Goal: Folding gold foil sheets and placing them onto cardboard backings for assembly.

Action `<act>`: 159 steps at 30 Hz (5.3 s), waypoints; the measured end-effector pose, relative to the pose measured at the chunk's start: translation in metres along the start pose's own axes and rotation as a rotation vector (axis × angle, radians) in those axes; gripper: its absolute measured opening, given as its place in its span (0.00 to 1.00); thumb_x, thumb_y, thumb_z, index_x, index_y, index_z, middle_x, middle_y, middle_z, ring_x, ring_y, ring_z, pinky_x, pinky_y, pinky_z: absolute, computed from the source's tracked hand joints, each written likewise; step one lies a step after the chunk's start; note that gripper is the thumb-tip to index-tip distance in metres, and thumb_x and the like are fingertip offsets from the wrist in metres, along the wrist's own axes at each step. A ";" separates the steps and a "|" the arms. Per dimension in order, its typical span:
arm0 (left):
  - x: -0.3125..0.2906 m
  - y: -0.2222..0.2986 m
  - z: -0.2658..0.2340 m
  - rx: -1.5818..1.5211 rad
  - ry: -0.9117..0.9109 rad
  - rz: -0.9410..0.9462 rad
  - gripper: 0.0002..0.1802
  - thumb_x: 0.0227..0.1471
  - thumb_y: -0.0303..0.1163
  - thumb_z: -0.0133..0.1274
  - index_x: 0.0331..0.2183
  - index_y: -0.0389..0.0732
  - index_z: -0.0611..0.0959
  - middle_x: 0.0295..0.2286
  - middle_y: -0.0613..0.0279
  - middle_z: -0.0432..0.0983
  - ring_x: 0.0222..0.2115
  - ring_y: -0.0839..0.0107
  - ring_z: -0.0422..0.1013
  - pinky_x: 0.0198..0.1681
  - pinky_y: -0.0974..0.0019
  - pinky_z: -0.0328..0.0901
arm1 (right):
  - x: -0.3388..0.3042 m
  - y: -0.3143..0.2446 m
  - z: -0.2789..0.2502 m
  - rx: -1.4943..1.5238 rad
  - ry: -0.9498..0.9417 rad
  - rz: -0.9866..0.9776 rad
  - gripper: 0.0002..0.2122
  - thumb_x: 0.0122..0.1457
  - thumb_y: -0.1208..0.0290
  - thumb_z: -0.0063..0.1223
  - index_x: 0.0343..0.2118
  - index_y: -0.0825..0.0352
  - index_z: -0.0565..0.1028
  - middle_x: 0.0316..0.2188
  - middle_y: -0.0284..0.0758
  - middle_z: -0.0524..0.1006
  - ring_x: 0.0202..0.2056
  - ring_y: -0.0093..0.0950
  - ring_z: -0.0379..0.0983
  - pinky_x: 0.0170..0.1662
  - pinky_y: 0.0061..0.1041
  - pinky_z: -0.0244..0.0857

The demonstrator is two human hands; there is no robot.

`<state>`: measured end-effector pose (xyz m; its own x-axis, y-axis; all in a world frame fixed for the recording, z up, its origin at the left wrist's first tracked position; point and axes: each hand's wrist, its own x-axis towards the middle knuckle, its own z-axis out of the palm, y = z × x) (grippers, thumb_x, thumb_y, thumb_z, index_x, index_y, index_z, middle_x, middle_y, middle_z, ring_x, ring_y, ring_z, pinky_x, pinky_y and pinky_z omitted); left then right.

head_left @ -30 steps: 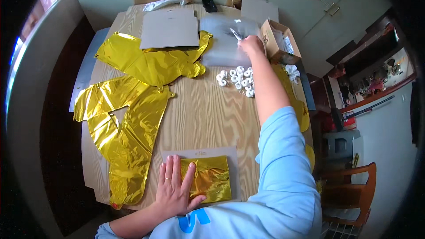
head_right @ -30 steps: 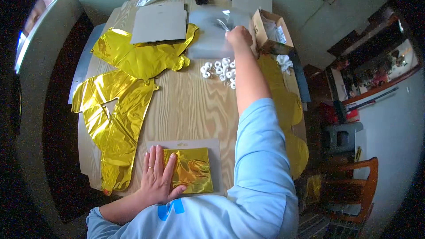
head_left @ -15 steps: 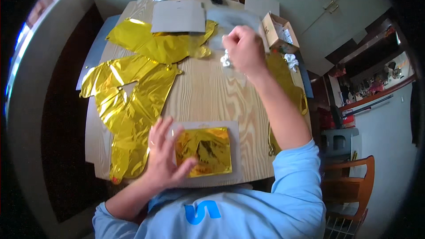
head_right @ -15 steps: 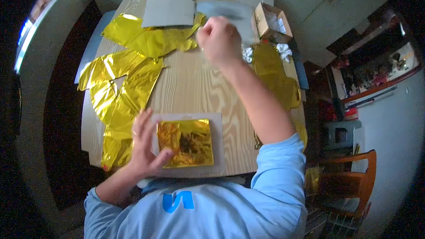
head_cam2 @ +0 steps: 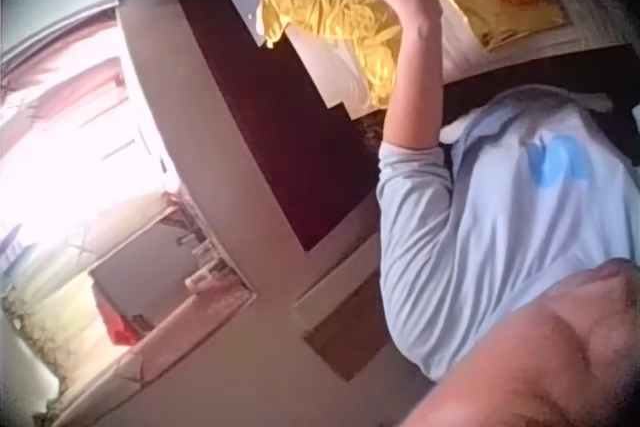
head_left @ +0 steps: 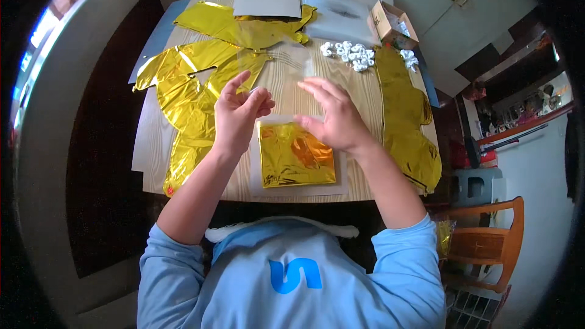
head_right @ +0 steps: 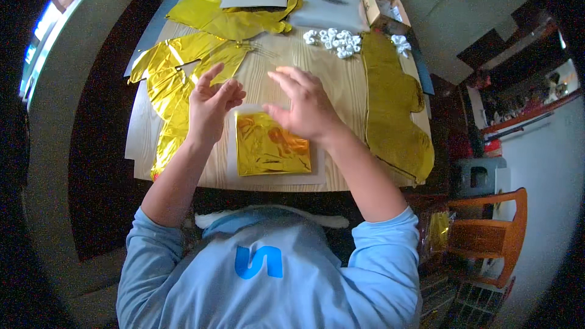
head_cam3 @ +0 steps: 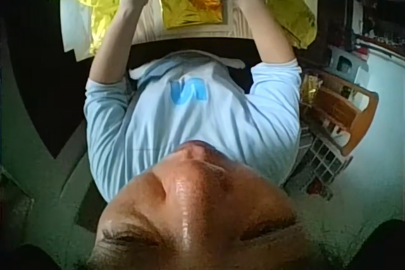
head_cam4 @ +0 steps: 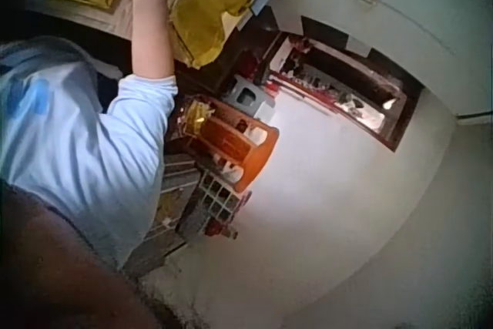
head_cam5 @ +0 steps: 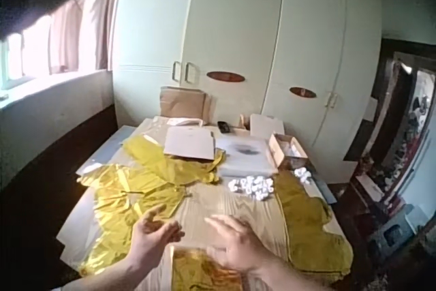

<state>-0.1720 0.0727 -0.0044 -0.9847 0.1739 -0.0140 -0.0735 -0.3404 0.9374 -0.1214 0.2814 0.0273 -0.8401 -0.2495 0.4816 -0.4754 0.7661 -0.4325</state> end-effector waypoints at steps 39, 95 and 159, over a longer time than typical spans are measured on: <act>0.060 -0.001 0.025 1.381 -0.159 1.144 0.13 0.45 0.28 0.55 0.38 0.44 0.83 0.34 0.62 0.75 0.36 0.61 0.73 0.38 0.58 0.69 | 0.007 -0.002 0.062 -0.434 -0.317 0.208 0.19 0.58 0.62 0.50 0.49 0.67 0.71 0.48 0.43 0.74 0.51 0.44 0.68 0.63 0.45 0.52; -0.045 -0.013 0.021 1.442 -0.598 0.517 0.11 0.50 0.35 0.58 0.28 0.38 0.75 0.24 0.49 0.75 0.28 0.46 0.74 0.31 0.49 0.69 | -0.246 -0.123 -0.029 1.200 0.312 1.091 0.19 0.56 0.75 0.56 0.51 0.69 0.73 0.44 0.32 0.77 0.45 0.23 0.73 0.51 0.25 0.66; -0.098 -0.005 0.020 1.486 -0.837 1.033 0.14 0.45 0.35 0.58 0.36 0.41 0.79 0.29 0.61 0.70 0.31 0.62 0.71 0.37 0.59 0.66 | -0.218 -0.131 0.059 1.384 0.443 1.163 0.10 0.63 0.64 0.57 0.43 0.62 0.73 0.31 0.27 0.75 0.18 0.17 0.65 0.16 0.18 0.56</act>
<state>-0.0717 0.0759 -0.0005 -0.2228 0.9110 0.3469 0.9705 0.2410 -0.0096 0.1083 0.2005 -0.0662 -0.8465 0.3080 -0.4343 0.1770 -0.6065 -0.7751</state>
